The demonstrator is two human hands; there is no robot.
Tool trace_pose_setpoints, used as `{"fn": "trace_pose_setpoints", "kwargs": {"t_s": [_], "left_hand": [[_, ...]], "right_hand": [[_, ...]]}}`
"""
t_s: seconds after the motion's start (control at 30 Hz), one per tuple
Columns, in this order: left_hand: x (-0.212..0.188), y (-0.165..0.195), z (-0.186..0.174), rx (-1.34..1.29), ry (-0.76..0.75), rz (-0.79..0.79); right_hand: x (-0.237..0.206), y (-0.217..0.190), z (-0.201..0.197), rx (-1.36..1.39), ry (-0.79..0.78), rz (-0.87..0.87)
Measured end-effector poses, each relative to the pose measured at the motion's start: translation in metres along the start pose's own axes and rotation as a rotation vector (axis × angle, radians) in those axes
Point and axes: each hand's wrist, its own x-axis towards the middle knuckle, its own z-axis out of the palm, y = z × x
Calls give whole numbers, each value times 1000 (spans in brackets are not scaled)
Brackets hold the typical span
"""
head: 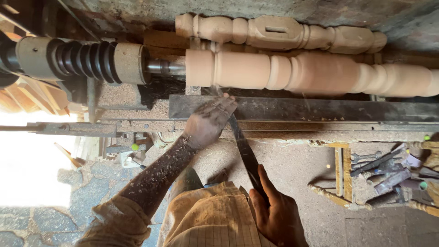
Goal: The person shapes a rotating wooden spindle on a lathe using a chisel, carving grooves and decorative profiles along its length. The person switches between different chisels to refine the shape and smooth the surface.
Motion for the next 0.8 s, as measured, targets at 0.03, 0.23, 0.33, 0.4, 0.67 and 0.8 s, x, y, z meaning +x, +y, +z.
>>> {"fn": "trace_pose_setpoints", "kwargs": {"t_s": [0.03, 0.23, 0.33, 0.4, 0.67, 0.8], "left_hand": [[0, 0, 0, 31, 8, -2], [8, 6, -3, 39, -13, -127], [11, 7, -5, 34, 39, -65], [11, 5, -6, 62, 62, -17], [9, 2, -14, 44, -152, 20], [8, 5, -16, 67, -210, 4]], "right_hand": [[0, -6, -5, -26, 0, 4], [0, -31, -31, -57, -109, 126], [0, -29, -30, -32, -52, 51], [0, -22, -30, -64, -64, 70], [-15, -14, -2, 0, 75, -25], [-8, -20, -2, 15, 90, -36]]}}
